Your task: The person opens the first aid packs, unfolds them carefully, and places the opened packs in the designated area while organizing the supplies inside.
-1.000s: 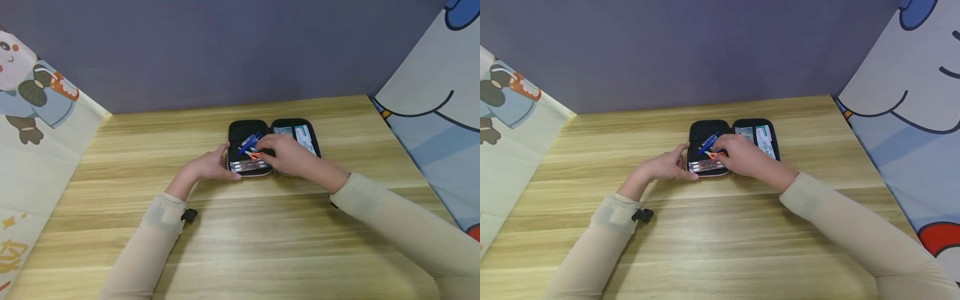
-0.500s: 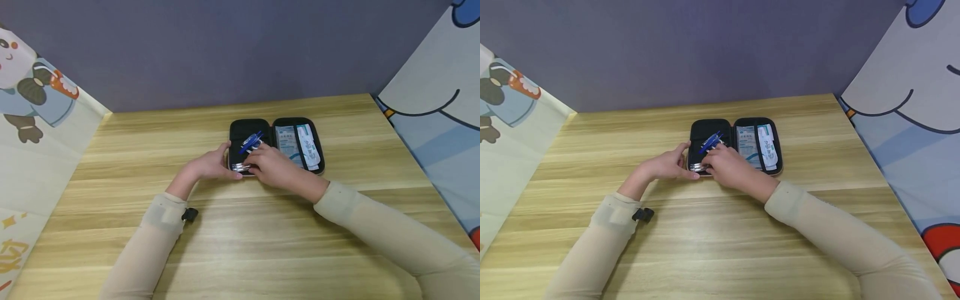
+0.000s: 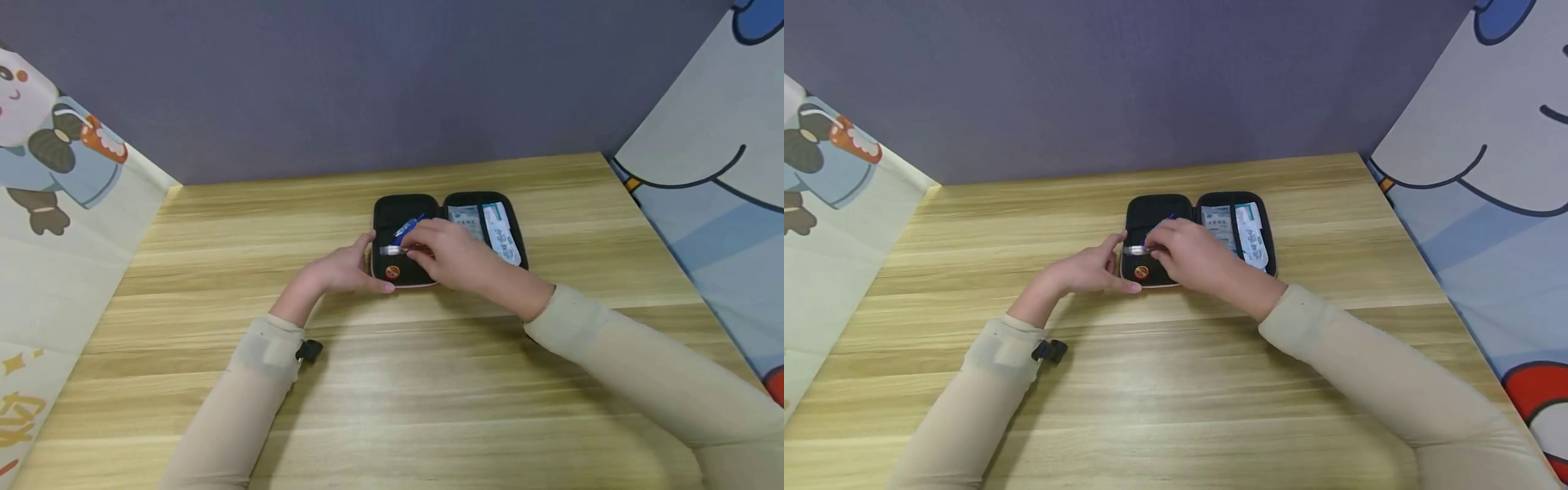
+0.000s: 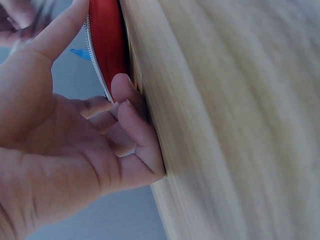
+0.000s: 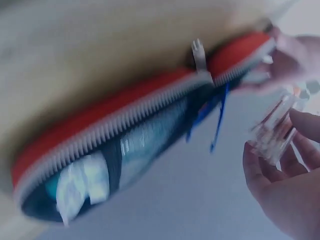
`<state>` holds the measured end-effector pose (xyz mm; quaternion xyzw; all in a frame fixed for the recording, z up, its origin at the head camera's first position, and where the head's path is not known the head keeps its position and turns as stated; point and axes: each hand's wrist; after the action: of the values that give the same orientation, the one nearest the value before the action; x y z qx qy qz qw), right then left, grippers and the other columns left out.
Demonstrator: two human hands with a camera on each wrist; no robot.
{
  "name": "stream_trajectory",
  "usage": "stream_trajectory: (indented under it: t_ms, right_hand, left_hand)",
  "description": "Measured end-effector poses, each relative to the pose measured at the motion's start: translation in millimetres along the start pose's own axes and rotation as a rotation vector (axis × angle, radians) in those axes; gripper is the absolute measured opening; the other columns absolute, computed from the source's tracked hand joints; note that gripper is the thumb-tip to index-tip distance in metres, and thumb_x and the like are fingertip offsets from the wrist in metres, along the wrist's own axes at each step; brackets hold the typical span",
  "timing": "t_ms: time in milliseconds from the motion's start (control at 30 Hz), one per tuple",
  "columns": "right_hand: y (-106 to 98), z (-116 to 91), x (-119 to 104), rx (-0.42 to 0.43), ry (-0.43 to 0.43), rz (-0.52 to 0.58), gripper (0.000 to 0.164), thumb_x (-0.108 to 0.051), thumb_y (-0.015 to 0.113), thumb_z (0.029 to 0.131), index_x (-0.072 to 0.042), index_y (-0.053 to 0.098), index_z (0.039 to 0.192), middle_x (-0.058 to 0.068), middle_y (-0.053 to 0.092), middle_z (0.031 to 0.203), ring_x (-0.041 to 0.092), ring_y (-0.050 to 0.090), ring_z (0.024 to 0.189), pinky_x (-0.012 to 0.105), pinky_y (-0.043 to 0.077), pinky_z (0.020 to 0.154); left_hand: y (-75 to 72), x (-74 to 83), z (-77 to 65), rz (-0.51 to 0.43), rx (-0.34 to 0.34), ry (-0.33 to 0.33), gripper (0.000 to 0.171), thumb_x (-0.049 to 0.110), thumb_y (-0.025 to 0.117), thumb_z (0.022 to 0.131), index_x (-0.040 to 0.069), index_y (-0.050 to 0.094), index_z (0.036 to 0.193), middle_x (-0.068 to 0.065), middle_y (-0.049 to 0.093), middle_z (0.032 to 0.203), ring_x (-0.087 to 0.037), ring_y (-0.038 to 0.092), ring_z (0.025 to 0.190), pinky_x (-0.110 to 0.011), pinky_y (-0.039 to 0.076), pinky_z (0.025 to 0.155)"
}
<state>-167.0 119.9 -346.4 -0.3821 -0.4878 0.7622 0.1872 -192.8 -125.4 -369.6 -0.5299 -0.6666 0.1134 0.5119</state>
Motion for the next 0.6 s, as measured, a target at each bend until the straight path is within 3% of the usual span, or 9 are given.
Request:
stream_trajectory:
  t_ms: [100,233,367,600]
  right_hand:
    - [-17.2,0.4,5.2,0.035,0.035,0.012,0.016,-0.016,0.071,0.104,-0.009,0.077,0.117,0.006,0.075,0.115,0.02,0.072,0.099,0.039,0.062,0.082]
    - [-37.0,-0.2,23.5,0.08,0.112,0.037,0.015,-0.016,0.075,0.101,-0.009,0.077,0.114,0.006,0.075,0.113,0.021,0.073,0.101,0.041,0.062,0.087]
    - [-53.5,-0.5,51.2,0.105,0.218,0.088,0.013,-0.011,0.075,0.1,-0.006,0.079,0.111,0.012,0.076,0.112,0.027,0.073,0.101,0.047,0.061,0.09]
    - [-70.7,-5.5,99.4,0.098,0.369,0.113,0.02,-0.01,0.07,0.103,-0.002,0.078,0.119,0.02,0.071,0.128,0.041,0.069,0.116,0.058,0.056,0.1]
  left_hand:
    - [0.0,-0.3,0.5,-0.007,0.005,-0.002,0.131,0.055,0.088,0.083,0.016,0.002,0.173,-0.013,0.069,0.119,-0.026,0.065,0.112,-0.043,0.051,0.103]
    - [0.1,-0.2,0.7,-0.002,0.005,-0.005,0.131,0.055,0.088,0.082,0.017,0.002,0.173,-0.012,0.069,0.118,-0.027,0.065,0.11,-0.043,0.052,0.102]
    - [-0.1,0.1,0.1,0.005,0.003,-0.006,0.131,0.055,0.088,0.082,0.017,0.001,0.173,-0.012,0.069,0.116,-0.026,0.065,0.107,-0.042,0.053,0.099]
    - [0.2,0.7,0.0,0.0,0.005,-0.007,0.131,0.055,0.089,0.082,0.018,0.001,0.173,-0.012,0.069,0.118,-0.026,0.065,0.109,-0.043,0.052,0.101]
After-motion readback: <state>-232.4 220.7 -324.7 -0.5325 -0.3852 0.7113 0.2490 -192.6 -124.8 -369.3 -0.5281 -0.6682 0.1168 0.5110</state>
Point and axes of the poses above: each hand's wrist, its own z-axis towards the middle knuckle, its own y-axis out of the palm, x = y × z
